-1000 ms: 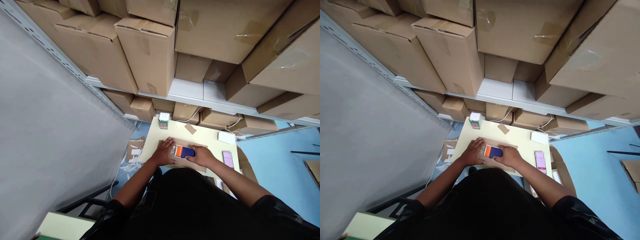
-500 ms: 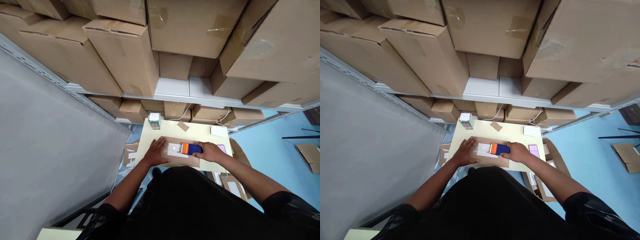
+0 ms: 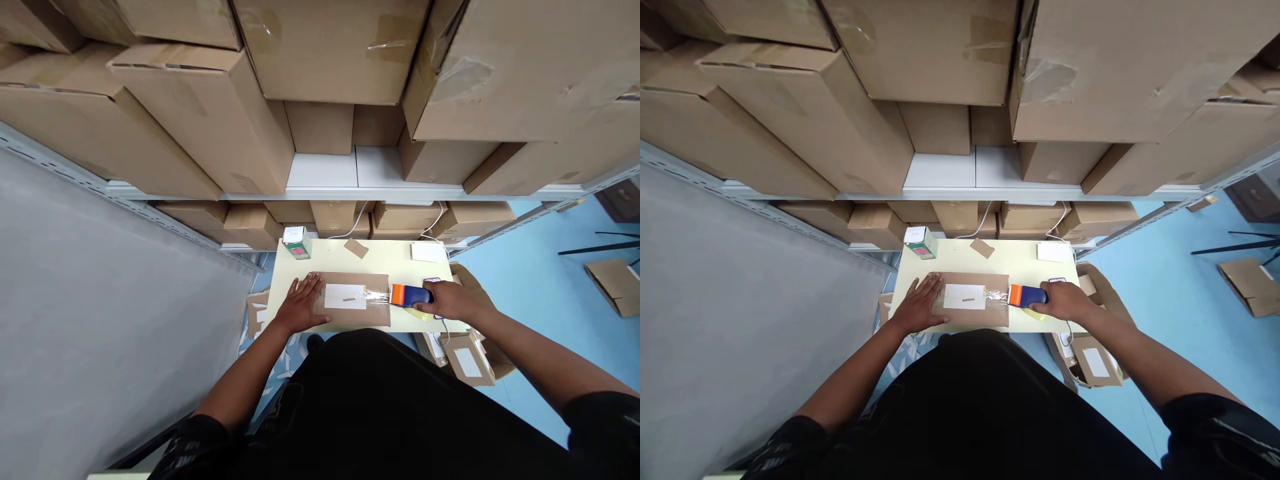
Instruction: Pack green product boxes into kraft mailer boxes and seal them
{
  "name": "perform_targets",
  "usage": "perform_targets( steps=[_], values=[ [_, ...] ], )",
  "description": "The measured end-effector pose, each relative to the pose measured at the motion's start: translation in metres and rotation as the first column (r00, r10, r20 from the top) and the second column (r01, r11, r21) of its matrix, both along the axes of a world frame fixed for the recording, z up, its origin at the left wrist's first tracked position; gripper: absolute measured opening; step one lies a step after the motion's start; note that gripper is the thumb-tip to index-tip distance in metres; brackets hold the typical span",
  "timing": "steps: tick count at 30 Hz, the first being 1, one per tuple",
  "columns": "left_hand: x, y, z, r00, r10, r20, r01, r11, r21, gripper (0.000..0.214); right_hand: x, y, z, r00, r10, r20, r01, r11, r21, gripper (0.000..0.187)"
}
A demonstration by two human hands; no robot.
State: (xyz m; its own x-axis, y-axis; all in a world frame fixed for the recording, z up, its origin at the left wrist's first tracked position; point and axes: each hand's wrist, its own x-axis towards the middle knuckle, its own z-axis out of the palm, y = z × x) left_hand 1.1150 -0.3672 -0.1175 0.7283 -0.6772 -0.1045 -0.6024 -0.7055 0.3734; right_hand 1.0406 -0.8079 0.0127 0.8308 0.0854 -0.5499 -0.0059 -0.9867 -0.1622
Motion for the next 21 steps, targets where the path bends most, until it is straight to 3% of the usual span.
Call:
perform_targets(
  steps=[6, 16, 21],
  values=[
    [0.001, -0.002, -0.001, 1.000, 0.000, 0.003, 0.000, 1.000, -0.003, 0.123, -0.010, -0.013, -0.004, 1.000, -0.028, 0.002, 0.028, 0.998, 0.049, 0.047],
    [0.000, -0.002, -0.002, 1.000, 0.011, -0.007, -0.011, 1.000, 0.005, 0.124, -0.008, -0.010, -0.042, 0.999, -0.034, -0.016, 0.034, 0.999, 0.025, 0.051],
    [0.000, -0.001, -0.003, 1.000, 0.010, -0.003, -0.010, 1.000, 0.008, 0.126, -0.015, -0.017, -0.060, 0.986, -0.131, -0.107, 0.149, 0.972, 0.180, 0.045]
  ],
)
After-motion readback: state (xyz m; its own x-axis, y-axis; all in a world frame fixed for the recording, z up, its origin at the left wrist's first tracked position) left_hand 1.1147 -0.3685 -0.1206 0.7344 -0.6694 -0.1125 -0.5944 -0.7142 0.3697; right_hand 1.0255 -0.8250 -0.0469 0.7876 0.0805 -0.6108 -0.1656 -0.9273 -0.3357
